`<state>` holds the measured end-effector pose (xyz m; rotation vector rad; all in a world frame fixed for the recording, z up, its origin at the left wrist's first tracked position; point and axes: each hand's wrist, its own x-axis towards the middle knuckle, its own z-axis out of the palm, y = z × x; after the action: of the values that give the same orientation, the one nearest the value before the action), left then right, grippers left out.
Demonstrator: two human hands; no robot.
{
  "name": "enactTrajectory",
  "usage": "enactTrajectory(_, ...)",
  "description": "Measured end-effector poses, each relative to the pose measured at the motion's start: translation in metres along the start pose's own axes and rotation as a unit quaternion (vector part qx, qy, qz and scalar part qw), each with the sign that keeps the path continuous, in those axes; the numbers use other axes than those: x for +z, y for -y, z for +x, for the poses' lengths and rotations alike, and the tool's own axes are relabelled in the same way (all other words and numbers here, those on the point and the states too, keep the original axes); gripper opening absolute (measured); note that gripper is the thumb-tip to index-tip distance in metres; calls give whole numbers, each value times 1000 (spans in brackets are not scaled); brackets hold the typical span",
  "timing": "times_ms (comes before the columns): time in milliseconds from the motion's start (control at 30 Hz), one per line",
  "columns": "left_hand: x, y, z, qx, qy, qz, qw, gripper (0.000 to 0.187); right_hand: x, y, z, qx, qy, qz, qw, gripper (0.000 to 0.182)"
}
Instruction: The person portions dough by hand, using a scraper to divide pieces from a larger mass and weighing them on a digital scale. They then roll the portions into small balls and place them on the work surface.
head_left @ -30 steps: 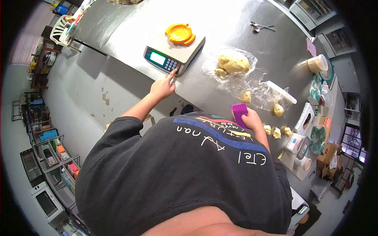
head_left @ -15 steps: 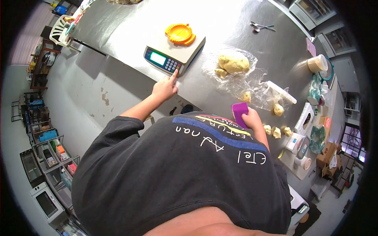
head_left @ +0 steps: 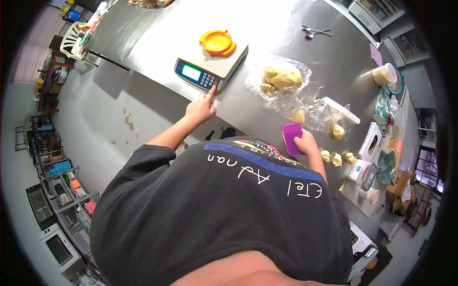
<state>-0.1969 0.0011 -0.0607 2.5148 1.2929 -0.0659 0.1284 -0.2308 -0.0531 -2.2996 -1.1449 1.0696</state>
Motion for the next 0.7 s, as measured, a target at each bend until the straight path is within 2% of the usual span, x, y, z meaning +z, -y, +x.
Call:
enactTrajectory(33, -4, 1, 0, 0, -1, 0, 1000, 71, 0, 3, -3, 14, 7, 31, 999, 31)
enactTrajectory(100, -13, 3, 2, -37, 27, -105, 993, 65, -3, 8, -8, 27, 12, 63, 998, 31)
enactTrajectory(167, -15, 11, 13, -102, -47, -186, 976, 57, -6, 13, -12, -29, 2, 20, 999, 30)
enactTrajectory(233, -25, 21, 38, -138, -148, -236, 950, 53, -7, 19, -16, -24, -5, 24, 999, 30)
enactTrajectory(267, -40, 25, 52, -121, -151, -272, 943, 52, -7, 20, -17, -21, -10, 28, 999, 31)
enactTrajectory(300, -35, 39, 76, -80, -245, -243, 935, 51, -7, 18, -17, -20, -10, 28, 999, 31)
enactTrajectory(400, -86, 20, 119, -56, -218, -217, 950, 52, -8, 16, -15, -25, -2, -7, 1000, 31)
enactTrajectory(500, -96, 17, 172, -21, -243, -184, 952, 53, -10, 20, -18, -8, 21, 23, 999, 31)
enactTrajectory(567, -104, 12, 200, -42, -102, -171, 979, 55, -8, 13, -16, -14, 7, 38, 999, 31)
enactTrajectory(633, -102, 16, 214, -14, -96, -123, 988, 56, -10, 15, -20, -10, 0, 29, 1000, 32)
enactTrajectory(700, -108, 21, 217, 17, -146, -96, 984, 54, -10, 15, -22, -7, -8, 21, 1000, 32)
